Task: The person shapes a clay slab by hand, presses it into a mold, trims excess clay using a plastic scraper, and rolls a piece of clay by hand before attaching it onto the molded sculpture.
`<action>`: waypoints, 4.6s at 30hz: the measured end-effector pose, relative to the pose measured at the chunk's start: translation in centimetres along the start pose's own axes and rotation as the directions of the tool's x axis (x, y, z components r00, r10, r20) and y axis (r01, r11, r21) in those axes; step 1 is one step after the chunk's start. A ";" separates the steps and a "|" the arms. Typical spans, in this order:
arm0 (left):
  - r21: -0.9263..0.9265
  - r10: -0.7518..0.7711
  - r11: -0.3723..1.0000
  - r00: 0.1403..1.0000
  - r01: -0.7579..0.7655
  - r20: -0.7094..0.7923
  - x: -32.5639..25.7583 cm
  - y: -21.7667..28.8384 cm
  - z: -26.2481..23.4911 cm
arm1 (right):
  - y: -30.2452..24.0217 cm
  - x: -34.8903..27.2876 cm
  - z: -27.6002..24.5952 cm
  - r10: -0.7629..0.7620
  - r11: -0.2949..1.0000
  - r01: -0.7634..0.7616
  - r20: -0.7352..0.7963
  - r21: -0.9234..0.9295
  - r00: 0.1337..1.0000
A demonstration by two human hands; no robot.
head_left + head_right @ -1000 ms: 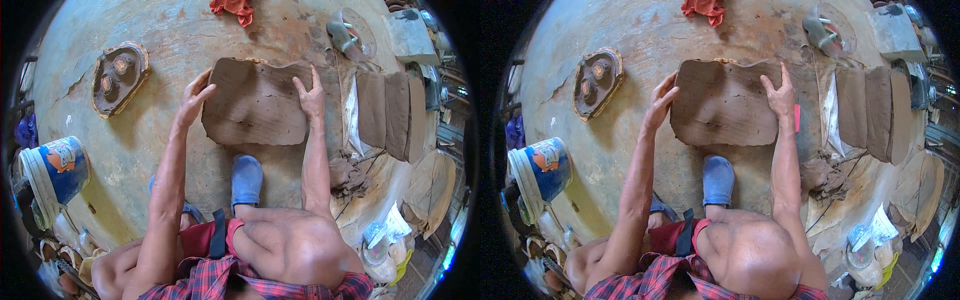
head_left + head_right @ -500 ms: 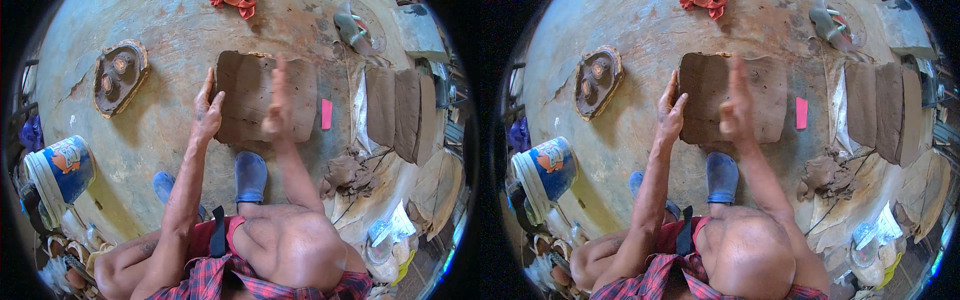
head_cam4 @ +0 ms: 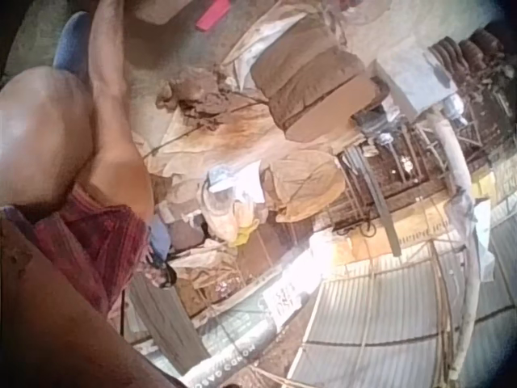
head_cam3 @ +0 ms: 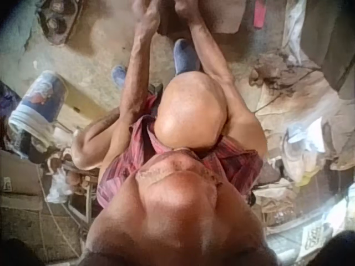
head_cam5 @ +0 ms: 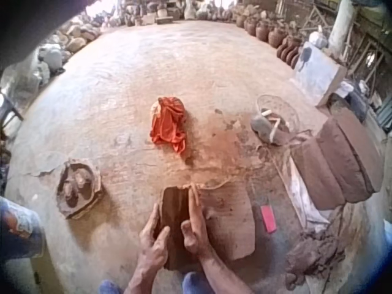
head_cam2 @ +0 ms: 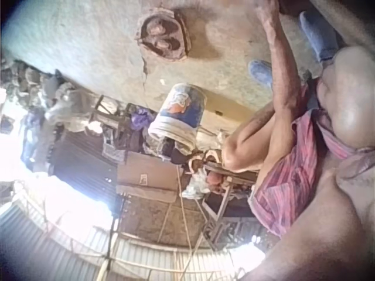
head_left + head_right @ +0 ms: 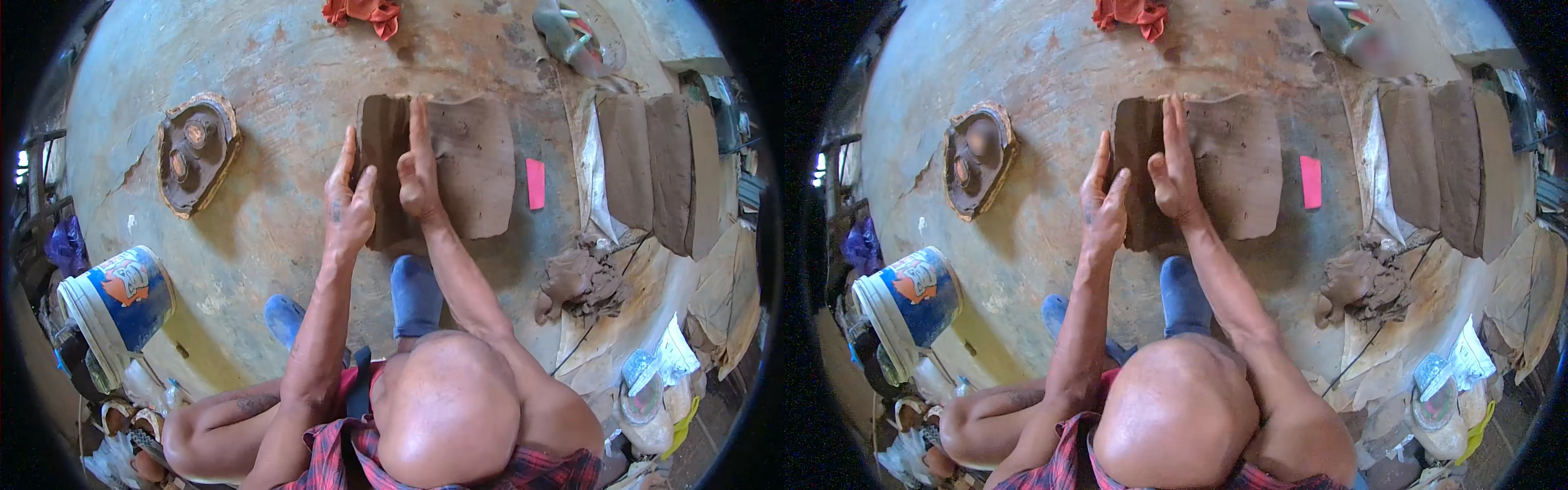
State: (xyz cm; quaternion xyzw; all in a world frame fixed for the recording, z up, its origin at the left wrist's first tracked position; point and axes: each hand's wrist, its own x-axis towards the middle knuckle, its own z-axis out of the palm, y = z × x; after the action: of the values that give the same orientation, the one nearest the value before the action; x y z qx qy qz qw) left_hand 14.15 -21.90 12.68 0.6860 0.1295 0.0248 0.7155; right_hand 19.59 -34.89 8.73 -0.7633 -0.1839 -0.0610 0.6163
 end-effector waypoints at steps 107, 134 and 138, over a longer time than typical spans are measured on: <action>-0.759 -0.170 0.640 0.985 0.118 0.010 -2.4 -7.5 -3.2 | -1.6 -3.5 8.0 -0.025 0.998 0.019 0.125 0.052 0.992; -0.631 -0.293 0.735 0.955 0.247 0.033 0.7 -6.1 -3.9 | -1.8 -4.3 -1.0 -0.234 0.951 0.242 0.060 -0.192 0.970; -0.608 -0.276 0.755 0.960 0.245 0.043 -0.5 -6.6 -2.6 | 1.3 -5.6 -1.9 -0.296 0.768 0.359 0.203 -0.530 0.933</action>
State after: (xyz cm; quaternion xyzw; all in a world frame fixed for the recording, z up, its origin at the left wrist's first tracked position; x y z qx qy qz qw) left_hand 12.13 -19.84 6.17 0.3942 0.2265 -0.0177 0.8905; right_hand 15.08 -38.09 6.15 -0.8679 -0.3211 -0.1773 0.3348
